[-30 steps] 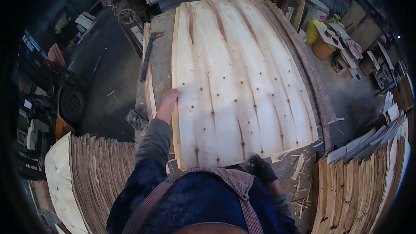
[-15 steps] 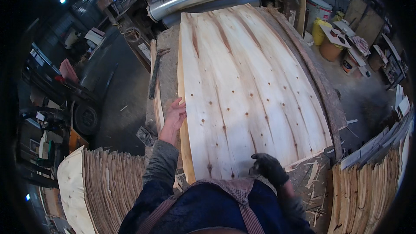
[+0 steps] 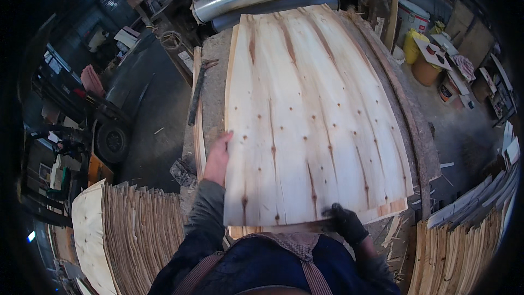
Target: The person takes large thin sheets of wood from a stack and feeds them one by one into a heavy-duty industrial roller machine, using a wooden pole to press down and guide the sheets as they enter the machine.
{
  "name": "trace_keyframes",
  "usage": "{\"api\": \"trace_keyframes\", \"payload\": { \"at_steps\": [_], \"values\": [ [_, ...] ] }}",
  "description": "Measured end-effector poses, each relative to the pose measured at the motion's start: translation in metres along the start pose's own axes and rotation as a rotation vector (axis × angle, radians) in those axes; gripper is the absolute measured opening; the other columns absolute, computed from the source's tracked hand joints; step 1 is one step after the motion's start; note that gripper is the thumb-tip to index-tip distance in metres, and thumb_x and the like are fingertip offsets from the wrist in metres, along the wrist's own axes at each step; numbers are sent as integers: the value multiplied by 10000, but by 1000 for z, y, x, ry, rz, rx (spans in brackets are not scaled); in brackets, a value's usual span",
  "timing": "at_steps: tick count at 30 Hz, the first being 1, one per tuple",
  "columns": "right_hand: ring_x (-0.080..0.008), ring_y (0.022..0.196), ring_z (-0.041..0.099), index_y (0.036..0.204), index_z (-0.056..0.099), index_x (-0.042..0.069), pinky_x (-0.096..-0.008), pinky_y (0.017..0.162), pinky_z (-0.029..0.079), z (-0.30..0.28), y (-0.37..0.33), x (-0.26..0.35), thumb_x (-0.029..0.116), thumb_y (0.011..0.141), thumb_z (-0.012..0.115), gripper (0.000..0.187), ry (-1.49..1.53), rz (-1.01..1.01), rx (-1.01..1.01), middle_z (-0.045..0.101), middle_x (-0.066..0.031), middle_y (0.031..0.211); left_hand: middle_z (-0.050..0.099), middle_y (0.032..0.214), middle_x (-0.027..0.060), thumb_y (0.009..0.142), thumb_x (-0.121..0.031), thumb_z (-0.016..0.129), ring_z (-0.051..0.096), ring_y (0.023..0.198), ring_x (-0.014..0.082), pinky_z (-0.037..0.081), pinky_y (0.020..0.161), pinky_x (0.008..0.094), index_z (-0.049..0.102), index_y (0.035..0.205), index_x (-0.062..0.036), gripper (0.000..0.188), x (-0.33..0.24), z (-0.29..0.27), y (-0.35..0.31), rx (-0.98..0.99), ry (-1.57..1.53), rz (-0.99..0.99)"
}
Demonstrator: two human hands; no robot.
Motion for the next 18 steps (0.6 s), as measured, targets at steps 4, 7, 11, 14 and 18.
{"api": "trace_keyframes", "payload": {
  "at_steps": [4, 7, 11, 14, 18],
  "values": [
    [-227, 709, 627, 1034, 553, 23, -318, 597, 502, 3, 50, 58, 442, 863, 477, 459, -22, -155, -113, 614, -126, 950, 608, 935, 104, 801, -121, 566, 581, 879, 219, 478, 763, 354, 545, 1035, 3, 266, -40, -12, 67, 16, 251, 0],
    [-235, 734, 626, 1058, 544, 24, -312, 594, 498, 8, 123, 106, 408, 862, 493, 434, 22, -319, -87, 607, -105, 987, 603, 925, 111, 791, -156, 578, 578, 872, 225, 478, 743, 351, 543, 1032, 16, 298, -62, -24, 41, -254, 546, 132],
    [-278, 784, 622, 1149, 485, 48, -354, 619, 517, 38, 201, 160, 228, 852, 536, 351, 211, -353, -40, 555, -110, 1079, 527, 1082, 247, 771, -237, 585, 535, 953, 389, 451, 779, 406, 434, 1148, 52, 499, -19, -80, -11, -181, 1320, 457],
    [-300, 881, 592, 1169, 466, 71, -377, 695, 512, 52, 262, 195, 223, 856, 523, 353, 236, -417, 30, 551, -97, 1052, 479, 1135, 285, 740, -261, 608, 480, 1020, 434, 428, 833, 412, 368, 1204, 70, 618, 26, -78, -85, -295, 1561, 456],
    [-325, 969, 558, 1161, 461, 72, -415, 784, 487, 98, 260, 177, 194, 880, 469, 306, 376, -319, 266, 553, -117, 1051, 490, 1143, 262, 722, -214, 621, 483, 1058, 385, 427, 845, 385, 338, 1247, 69, 660, 41, -89, -107, -371, 1547, 487]
  ]
}}
Point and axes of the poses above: each hand's wrist, its own y-axis towards the middle knuckle, its own z-axis out of the palm, x = y × z, the point moved 10 cm from there along y, towards the middle knuckle
